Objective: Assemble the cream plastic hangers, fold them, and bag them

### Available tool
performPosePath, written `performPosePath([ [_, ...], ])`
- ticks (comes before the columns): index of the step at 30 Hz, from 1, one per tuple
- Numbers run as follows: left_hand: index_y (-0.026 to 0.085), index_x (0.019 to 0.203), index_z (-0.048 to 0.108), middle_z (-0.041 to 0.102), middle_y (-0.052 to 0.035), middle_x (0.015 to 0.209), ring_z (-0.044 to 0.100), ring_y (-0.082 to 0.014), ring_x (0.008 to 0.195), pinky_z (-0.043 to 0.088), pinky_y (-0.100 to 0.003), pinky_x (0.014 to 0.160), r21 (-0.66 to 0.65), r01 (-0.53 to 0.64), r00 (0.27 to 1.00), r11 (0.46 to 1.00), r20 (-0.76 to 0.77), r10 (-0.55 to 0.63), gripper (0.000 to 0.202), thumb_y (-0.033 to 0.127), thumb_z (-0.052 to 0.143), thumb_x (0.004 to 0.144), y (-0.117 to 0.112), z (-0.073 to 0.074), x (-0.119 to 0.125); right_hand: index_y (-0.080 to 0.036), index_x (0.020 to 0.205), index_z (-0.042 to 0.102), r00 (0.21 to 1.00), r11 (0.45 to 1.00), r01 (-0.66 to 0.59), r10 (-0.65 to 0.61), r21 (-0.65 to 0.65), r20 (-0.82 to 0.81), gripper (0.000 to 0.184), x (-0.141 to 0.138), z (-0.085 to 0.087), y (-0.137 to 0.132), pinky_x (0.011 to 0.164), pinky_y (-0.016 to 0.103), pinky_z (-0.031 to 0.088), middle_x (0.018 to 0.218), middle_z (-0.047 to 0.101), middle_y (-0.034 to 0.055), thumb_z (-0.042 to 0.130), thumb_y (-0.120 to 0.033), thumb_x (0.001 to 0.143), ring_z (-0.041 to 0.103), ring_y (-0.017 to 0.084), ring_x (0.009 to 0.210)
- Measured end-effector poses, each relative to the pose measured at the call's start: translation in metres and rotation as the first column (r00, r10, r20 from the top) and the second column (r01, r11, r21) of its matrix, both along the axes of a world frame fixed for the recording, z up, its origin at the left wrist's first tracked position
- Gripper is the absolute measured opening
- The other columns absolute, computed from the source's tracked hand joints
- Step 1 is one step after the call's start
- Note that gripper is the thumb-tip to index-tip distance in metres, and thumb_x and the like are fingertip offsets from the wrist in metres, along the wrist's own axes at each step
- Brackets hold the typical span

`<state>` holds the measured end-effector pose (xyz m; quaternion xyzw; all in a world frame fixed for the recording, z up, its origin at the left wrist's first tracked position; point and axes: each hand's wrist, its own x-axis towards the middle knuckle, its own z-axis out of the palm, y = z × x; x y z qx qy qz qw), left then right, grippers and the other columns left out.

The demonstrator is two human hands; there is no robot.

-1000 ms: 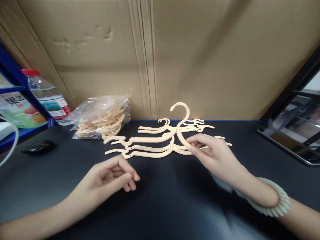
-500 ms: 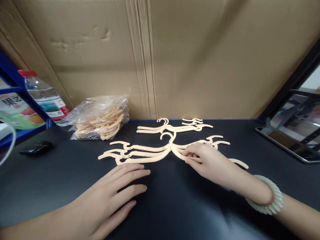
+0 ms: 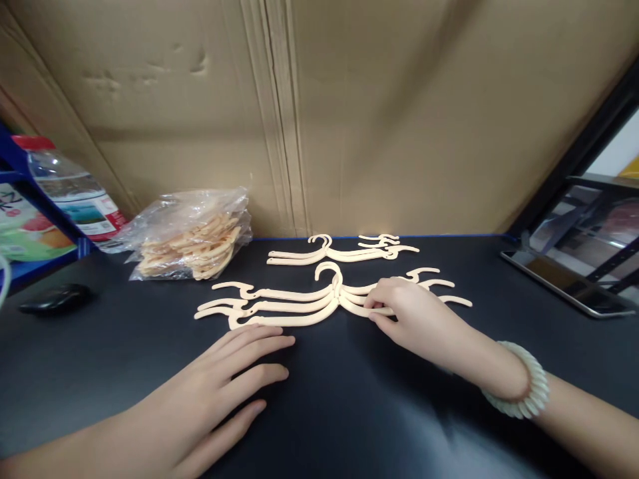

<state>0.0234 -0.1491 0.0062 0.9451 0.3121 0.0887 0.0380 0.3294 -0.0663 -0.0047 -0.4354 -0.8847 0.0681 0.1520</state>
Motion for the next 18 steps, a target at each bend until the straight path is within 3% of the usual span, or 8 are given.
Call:
performPosePath([
  [4,0.021,0.12,0.055,0.05,-0.0106,0.14,0.041,-0.0286,0.134,0.042,-0.047,0.108,-0.016,-0.015,1.0,1.0,0.001,0.015,0.035,0.01,0.045,0.089,0.002,0.001,0.0,-0.022,0.088,0.066,1.0,0.999,0.009,-0.01,0.036,0.011,0.014,0.0,0.001,-0.002,0.075,0.036,0.05,0.088,0.067,0.0038,0.054,-0.016,0.085,0.062,0.021,0.084],
  [8,0.022,0.126,0.052,0.049,-0.0107,0.141,0.041,-0.0291,0.134,0.042,-0.049,0.107,-0.012,-0.045,0.999,0.999,-0.001,0.045,0.038,0.013,0.046,0.09,0.001,-0.001,-0.001,-0.019,0.111,0.061,0.999,0.993,0.019,-0.016,0.116,-0.032,0.024,-0.004,0.001,-0.008,0.089,0.04,0.052,0.111,0.065,0.0102,0.051,-0.023,0.089,0.061,0.025,0.105],
  [13,0.022,0.128,0.052,0.048,-0.0104,0.144,0.04,-0.0297,0.135,0.041,-0.05,0.108,0.01,-0.071,0.997,0.997,-0.006,0.071,0.038,0.017,0.048,0.091,0.0,-0.005,-0.002,-0.009,0.143,0.04,0.997,0.994,0.041,-0.047,0.099,0.061,0.055,-0.01,-0.01,-0.015,0.109,0.049,0.041,0.146,0.047,0.0172,0.041,-0.037,0.096,0.044,0.03,0.135],
  [18,0.023,0.13,0.053,0.046,-0.0108,0.148,0.042,-0.0329,0.135,0.041,-0.052,0.107,0.037,-0.117,0.993,0.992,0.019,0.117,0.039,0.021,0.051,0.091,0.0,-0.005,-0.003,-0.005,0.146,0.039,0.991,0.999,0.032,-0.033,0.01,0.133,0.062,-0.015,-0.016,-0.015,0.115,0.054,0.031,0.153,0.034,0.0181,0.031,-0.044,0.098,0.03,0.031,0.143],
])
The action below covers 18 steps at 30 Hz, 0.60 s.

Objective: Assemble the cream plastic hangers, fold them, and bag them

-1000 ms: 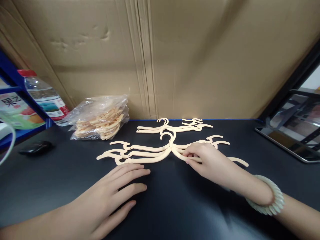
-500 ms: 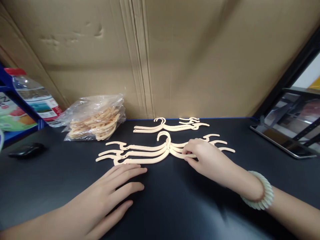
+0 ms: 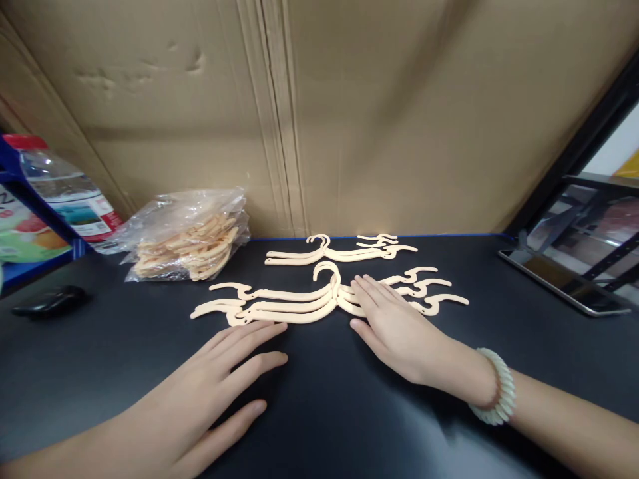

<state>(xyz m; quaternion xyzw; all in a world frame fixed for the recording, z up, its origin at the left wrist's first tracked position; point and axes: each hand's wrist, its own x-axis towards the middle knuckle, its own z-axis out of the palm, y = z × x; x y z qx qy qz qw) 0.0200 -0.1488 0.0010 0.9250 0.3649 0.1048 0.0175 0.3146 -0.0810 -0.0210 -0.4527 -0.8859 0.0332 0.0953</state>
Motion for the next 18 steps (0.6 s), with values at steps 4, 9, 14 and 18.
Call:
performPosePath([
  [4,0.024,0.129,0.054,0.044,-0.0107,0.149,0.037,-0.0339,0.138,0.038,-0.054,0.109,0.0,0.003,1.0,1.0,0.0,-0.003,0.039,0.022,0.052,0.09,0.0,-0.002,-0.001,-0.005,0.146,0.039,1.0,1.0,-0.011,0.011,0.019,0.003,0.061,0.0,-0.002,0.004,0.116,0.053,0.029,0.153,0.033,0.0183,0.026,-0.041,0.099,0.028,0.03,0.143],
  [9,0.027,0.128,0.054,0.043,-0.0075,0.15,0.035,-0.0308,0.14,0.032,-0.054,0.113,0.022,-0.067,0.996,0.998,0.062,0.066,0.039,0.023,0.054,0.089,0.0,-0.009,0.0,-0.002,0.145,0.039,0.999,1.0,-0.014,0.015,0.026,-0.028,0.059,0.004,-0.004,0.012,0.116,0.052,0.029,0.153,0.034,0.0187,0.025,-0.037,0.1,0.027,0.03,0.143],
  [14,0.028,0.129,0.054,0.04,-0.0071,0.152,0.034,-0.0309,0.141,0.03,-0.054,0.114,0.038,-0.088,0.993,0.995,0.078,0.085,0.039,0.026,0.055,0.09,0.005,-0.013,-0.001,-0.002,0.147,0.035,0.999,1.0,-0.006,0.006,0.002,-0.034,0.06,0.008,-0.003,0.018,0.118,0.05,0.027,0.155,0.03,0.0171,0.024,-0.038,0.1,0.025,0.029,0.144],
  [18,0.028,0.128,0.055,0.04,-0.008,0.152,0.034,-0.0309,0.141,0.031,-0.054,0.113,0.064,-0.101,0.992,0.993,0.079,0.096,0.037,0.027,0.054,0.091,0.009,-0.013,-0.002,-0.008,0.148,0.037,0.996,1.0,-0.008,0.008,0.007,-0.086,0.057,0.009,-0.006,0.022,0.118,0.051,0.027,0.154,0.032,0.0147,0.027,-0.039,0.1,0.027,0.029,0.144],
])
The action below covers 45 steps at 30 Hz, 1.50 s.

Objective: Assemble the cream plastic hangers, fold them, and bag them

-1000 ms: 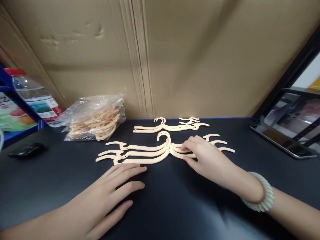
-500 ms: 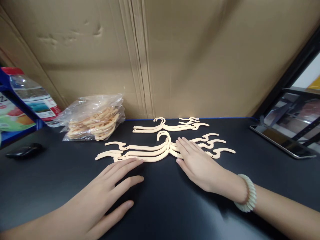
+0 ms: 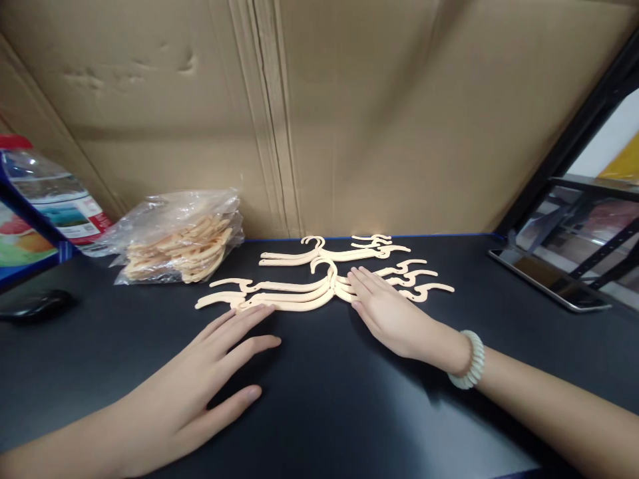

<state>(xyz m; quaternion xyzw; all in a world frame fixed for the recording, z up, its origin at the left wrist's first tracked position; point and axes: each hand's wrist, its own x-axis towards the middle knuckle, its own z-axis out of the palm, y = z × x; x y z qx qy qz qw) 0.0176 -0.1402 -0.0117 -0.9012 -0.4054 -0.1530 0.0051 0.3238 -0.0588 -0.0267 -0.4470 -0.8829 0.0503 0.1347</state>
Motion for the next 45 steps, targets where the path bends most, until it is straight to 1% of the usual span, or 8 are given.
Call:
performPosePath([
  [3,0.027,0.127,0.056,0.041,-0.0089,0.152,0.035,-0.0317,0.14,0.032,-0.054,0.113,0.016,0.003,1.0,1.0,0.007,-0.003,0.036,0.028,0.054,0.091,0.0009,0.0003,0.0002,-0.01,0.148,0.036,1.0,1.0,-0.012,0.012,0.011,-0.026,0.057,0.0014,-0.0026,0.0024,0.118,0.051,0.027,0.155,0.032,0.0135,0.028,-0.04,0.101,0.027,0.028,0.144],
  [6,0.027,0.127,0.056,0.041,-0.0083,0.152,0.035,-0.0315,0.14,0.032,-0.055,0.113,0.012,0.0,1.0,1.0,0.006,0.0,0.036,0.029,0.053,0.092,0.0008,0.0001,0.0005,-0.007,0.147,0.037,1.0,1.0,-0.015,0.015,0.02,-0.015,0.058,0.0018,-0.0036,0.0038,0.118,0.051,0.028,0.154,0.033,0.0151,0.027,-0.04,0.101,0.028,0.029,0.144],
  [16,0.027,0.128,0.056,0.043,-0.0085,0.151,0.036,-0.0317,0.14,0.031,-0.055,0.113,0.032,-0.003,1.0,0.999,0.004,0.003,0.036,0.029,0.054,0.091,0.0006,-0.001,0.0011,-0.01,0.146,0.042,0.999,0.998,-0.035,0.037,0.045,-0.032,0.055,-0.0002,0.0001,0.0066,0.116,0.051,0.03,0.152,0.038,0.0147,0.028,-0.038,0.1,0.031,0.028,0.143],
  [21,0.028,0.127,0.056,0.043,-0.0079,0.151,0.036,-0.0311,0.14,0.031,-0.056,0.113,0.03,-0.012,1.0,0.999,0.0,0.012,0.035,0.029,0.053,0.092,0.0004,-0.0009,0.0018,-0.004,0.145,0.039,0.999,0.999,-0.035,0.036,0.041,-0.016,0.058,0.0002,-0.0002,0.0073,0.117,0.051,0.029,0.153,0.034,0.0177,0.028,-0.039,0.1,0.03,0.029,0.143],
  [25,0.027,0.127,0.056,0.044,-0.0081,0.15,0.037,-0.0313,0.139,0.03,-0.055,0.113,0.041,-0.01,1.0,0.999,0.01,0.009,0.036,0.029,0.053,0.091,0.0007,-0.0013,0.0017,-0.009,0.146,0.04,0.998,0.998,-0.042,0.045,0.047,-0.046,0.056,0.0,0.0005,0.0074,0.116,0.052,0.03,0.152,0.037,0.016,0.03,-0.039,0.1,0.031,0.029,0.142],
  [33,0.028,0.126,0.056,0.045,-0.0071,0.149,0.036,-0.0308,0.14,0.028,-0.056,0.114,0.021,-0.014,1.0,1.0,0.005,0.014,0.033,0.034,0.051,0.094,0.0012,-0.0011,0.0014,-0.01,0.146,0.04,0.998,0.997,-0.042,0.044,0.057,-0.041,0.055,0.0004,-0.0012,0.0078,0.117,0.051,0.03,0.152,0.037,0.015,0.03,-0.039,0.1,0.031,0.028,0.142],
  [38,0.028,0.127,0.056,0.044,-0.0066,0.15,0.035,-0.0304,0.14,0.027,-0.056,0.114,0.015,-0.02,1.0,1.0,-0.012,0.021,0.033,0.035,0.05,0.095,0.0006,-0.0001,0.002,-0.005,0.145,0.04,0.999,0.998,-0.04,0.041,0.052,-0.016,0.058,0.0011,-0.0018,0.0081,0.117,0.051,0.029,0.153,0.035,0.0177,0.028,-0.039,0.1,0.03,0.029,0.143],
  [45,0.029,0.127,0.056,0.044,-0.0067,0.149,0.034,-0.0302,0.141,0.025,-0.057,0.115,0.017,-0.026,1.0,1.0,-0.008,0.026,0.032,0.036,0.048,0.096,0.0009,-0.0004,0.0024,-0.008,0.143,0.043,0.997,0.994,-0.074,0.074,0.079,-0.004,0.054,0.0003,0.0016,0.009,0.116,0.051,0.033,0.15,0.041,0.0166,0.027,-0.037,0.101,0.034,0.028,0.142],
])
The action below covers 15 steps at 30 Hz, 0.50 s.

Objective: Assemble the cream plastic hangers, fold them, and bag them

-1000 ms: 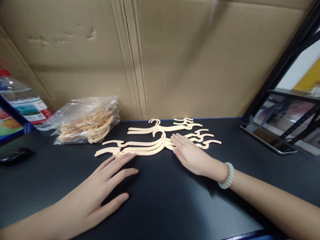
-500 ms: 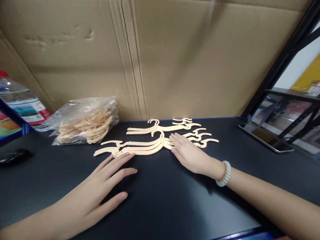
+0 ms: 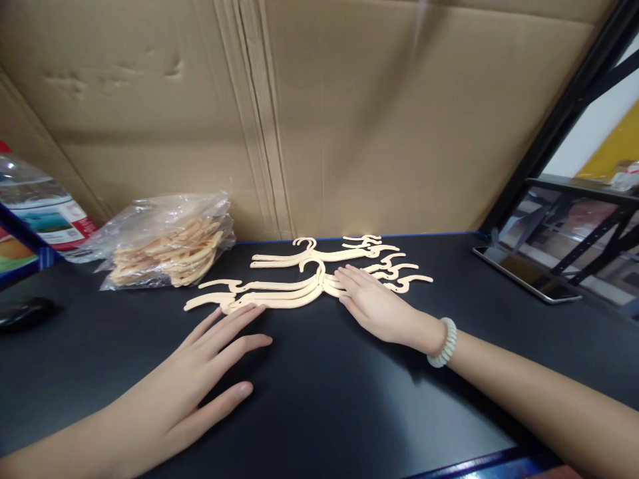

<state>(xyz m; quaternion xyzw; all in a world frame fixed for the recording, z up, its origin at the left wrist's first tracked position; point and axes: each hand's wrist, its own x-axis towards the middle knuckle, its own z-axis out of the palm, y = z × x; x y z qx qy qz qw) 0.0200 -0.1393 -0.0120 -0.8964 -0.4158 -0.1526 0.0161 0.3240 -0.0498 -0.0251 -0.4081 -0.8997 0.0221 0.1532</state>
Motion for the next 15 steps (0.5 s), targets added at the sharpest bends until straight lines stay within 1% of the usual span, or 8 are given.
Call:
performPosePath([
  [4,0.03,0.127,0.055,0.044,-0.0056,0.15,0.033,-0.0292,0.141,0.024,-0.057,0.115,-0.004,-0.003,1.0,1.0,-0.009,0.003,0.032,0.036,0.048,0.096,0.0001,-0.0005,-0.0001,-0.011,0.141,0.046,1.0,1.0,-0.005,0.006,0.006,-0.021,0.05,-0.0006,0.0016,0.0005,0.114,0.05,0.036,0.147,0.046,0.0149,0.029,-0.037,0.101,0.039,0.027,0.139],
  [9,0.029,0.127,0.055,0.044,-0.0065,0.15,0.032,-0.0282,0.142,0.024,-0.055,0.115,0.009,-0.011,1.0,1.0,-0.024,0.011,0.033,0.036,0.047,0.096,-0.0003,-0.0011,0.0,-0.012,0.138,0.048,0.998,0.999,-0.03,0.032,0.033,-0.051,0.046,0.0002,-0.0017,0.0049,0.113,0.047,0.037,0.142,0.051,0.014,0.033,-0.035,0.101,0.044,0.026,0.135],
  [15,0.031,0.127,0.056,0.044,-0.0052,0.15,0.033,-0.0288,0.142,0.022,-0.055,0.116,-0.003,-0.016,1.0,1.0,-0.013,0.016,0.033,0.037,0.048,0.095,-0.0001,-0.0011,0.0007,-0.013,0.135,0.049,0.997,0.999,-0.016,0.018,0.029,-0.07,0.044,0.0034,-0.0015,0.0087,0.11,0.048,0.04,0.138,0.054,0.015,0.041,-0.038,0.099,0.047,0.028,0.131],
])
